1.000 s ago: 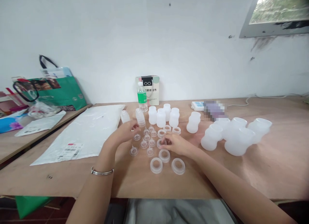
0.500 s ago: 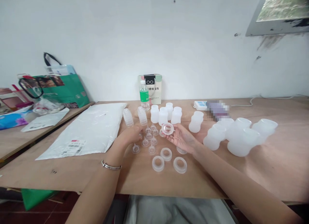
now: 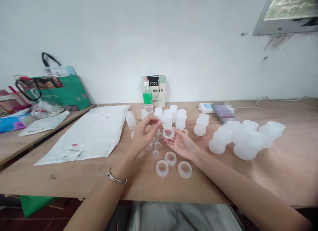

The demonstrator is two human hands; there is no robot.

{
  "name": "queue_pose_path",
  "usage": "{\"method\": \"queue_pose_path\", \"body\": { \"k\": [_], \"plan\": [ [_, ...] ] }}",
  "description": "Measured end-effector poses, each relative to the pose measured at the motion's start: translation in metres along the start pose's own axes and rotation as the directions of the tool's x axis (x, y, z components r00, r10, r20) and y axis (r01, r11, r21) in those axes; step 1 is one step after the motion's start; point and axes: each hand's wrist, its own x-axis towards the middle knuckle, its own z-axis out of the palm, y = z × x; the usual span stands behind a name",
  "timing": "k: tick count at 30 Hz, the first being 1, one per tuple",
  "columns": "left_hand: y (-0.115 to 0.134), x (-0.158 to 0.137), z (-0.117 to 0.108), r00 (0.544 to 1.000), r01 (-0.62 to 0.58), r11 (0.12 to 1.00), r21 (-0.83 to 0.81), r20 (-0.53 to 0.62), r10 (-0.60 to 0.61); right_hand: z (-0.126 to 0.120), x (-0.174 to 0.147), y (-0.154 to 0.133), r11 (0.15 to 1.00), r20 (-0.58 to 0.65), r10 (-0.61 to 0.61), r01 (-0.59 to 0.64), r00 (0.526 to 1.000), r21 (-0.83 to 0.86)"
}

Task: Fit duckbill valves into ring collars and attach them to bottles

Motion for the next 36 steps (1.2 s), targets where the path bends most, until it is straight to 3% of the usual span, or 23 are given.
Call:
{"method": "queue_pose_path", "body": {
  "k": [3, 6, 11, 15, 21, 27, 36],
  "plan": [
    [-0.003, -0.004, 0.004, 0.973, -0.211, 0.96, 0.182, 0.137, 0.188, 0.0, 0.0, 0.002, 1.0, -0.004, 0.004, -0.004, 1.0, 0.021],
    [-0.011, -0.004, 0.0, 0.903, -0.403, 0.835, 0.373, 0.308, 0.299, 0.0, 0.0, 0.0, 0.998, -0.038, -0.004, 0.006, 0.999, 0.056],
    [-0.016, -0.002, -0.005, 0.878, -0.472, 0.616, 0.631, 0.4, 0.263, 0.0, 0.0, -0.002, 0.995, -0.097, -0.052, 0.06, 0.994, 0.075],
    [-0.013, -0.004, 0.001, 0.878, -0.473, 0.535, 0.7, 0.425, 0.221, 0.001, 0.0, -0.001, 0.996, -0.075, -0.004, 0.011, 0.997, 0.085],
    [-0.009, -0.007, 0.008, 0.839, -0.512, 0.623, 0.591, 0.5, 0.216, -0.002, 0.001, 0.003, 0.996, -0.043, -0.018, 0.022, 0.999, 0.081],
    [-0.008, -0.008, 0.008, 0.905, -0.398, 0.795, 0.457, 0.339, 0.258, -0.001, -0.002, 0.003, 0.997, 0.036, -0.07, 0.07, 0.997, 0.022],
    [-0.005, -0.01, 0.013, 0.931, -0.325, 0.888, 0.327, 0.278, 0.238, -0.007, 0.002, 0.008, 0.989, 0.025, -0.144, 0.145, 0.989, -0.036]
  ]
}}
